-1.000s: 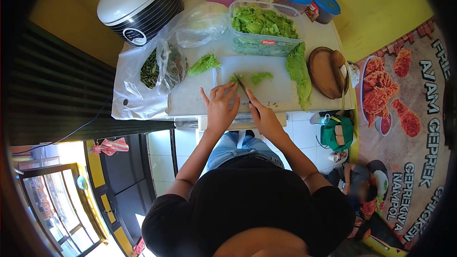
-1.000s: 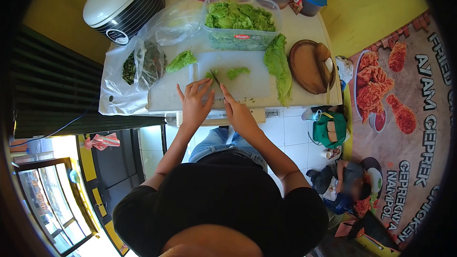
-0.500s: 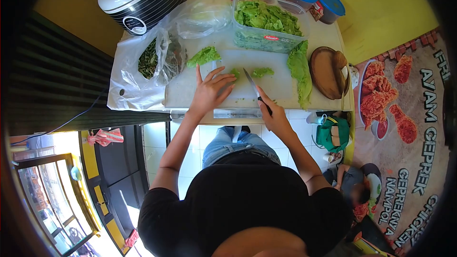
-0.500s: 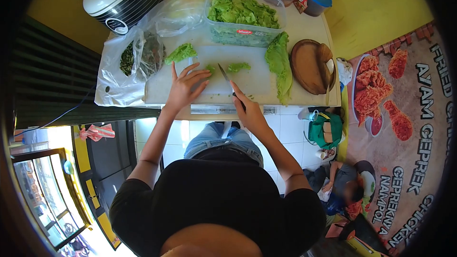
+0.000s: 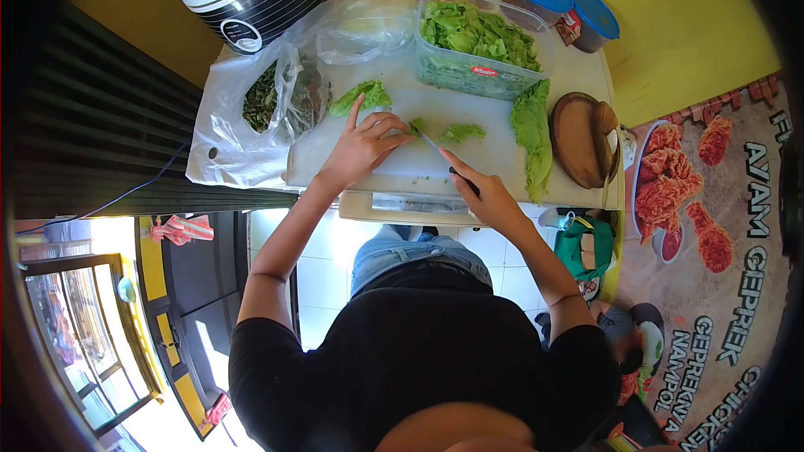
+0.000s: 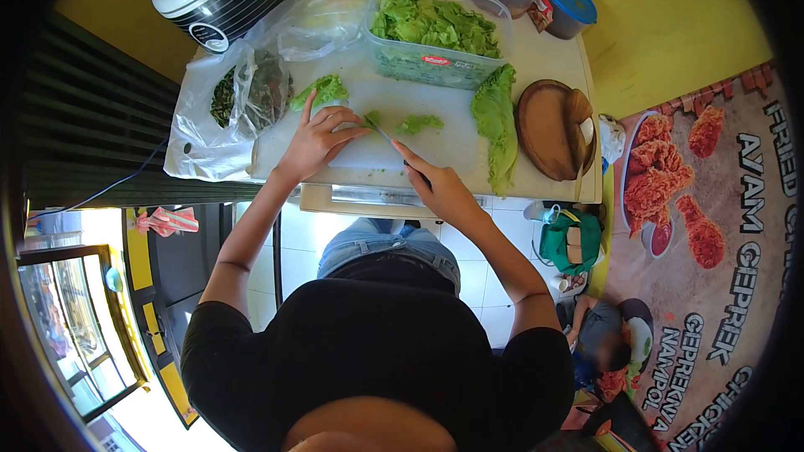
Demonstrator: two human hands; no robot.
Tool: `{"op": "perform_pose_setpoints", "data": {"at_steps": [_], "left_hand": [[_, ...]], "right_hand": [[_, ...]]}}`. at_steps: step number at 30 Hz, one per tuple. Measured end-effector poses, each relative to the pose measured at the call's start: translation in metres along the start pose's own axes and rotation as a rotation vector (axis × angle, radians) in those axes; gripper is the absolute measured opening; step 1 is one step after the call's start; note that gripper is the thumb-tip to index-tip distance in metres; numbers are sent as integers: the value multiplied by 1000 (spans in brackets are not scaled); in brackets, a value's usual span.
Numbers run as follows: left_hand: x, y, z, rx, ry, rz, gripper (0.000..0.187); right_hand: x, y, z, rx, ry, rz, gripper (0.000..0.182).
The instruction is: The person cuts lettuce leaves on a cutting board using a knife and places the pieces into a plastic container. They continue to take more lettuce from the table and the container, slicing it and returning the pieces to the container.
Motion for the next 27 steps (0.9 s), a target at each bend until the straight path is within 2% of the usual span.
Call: {"op": "perform_pose_setpoints", "data": {"at_steps": [6,11,21,24,26,27], "left_hand": [[7,4,-2,33,-56,-33,36],[9,2,2,-5,-87,-8,33],[17,-4,15,-6,-171,33,28],[17,-2,23,71,-193,52,29],[14,-1,22,98,-218,32,36],[12,0,20,123,-248,14,44]], "right_hand": [[-12,1,3,112,-41,-40,51],[-26,6,-8,211,-7,-57,51],[12,-12,7,120,49,-43,49],[14,-19,3,25,-53,21,48],[15,-28,-6,-23,131,-74,48],[16,-34,-13,-23,132,-71,48]]}}
Point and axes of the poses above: each hand's wrist, its own x-axis away from the middle knuckle, its own y-axis out of the palm, z = x × y, the point moved 5 cm from there along -x, towards the middle knuckle, and after that the axes turned 9 degrees about z, right-handed, at the moved point
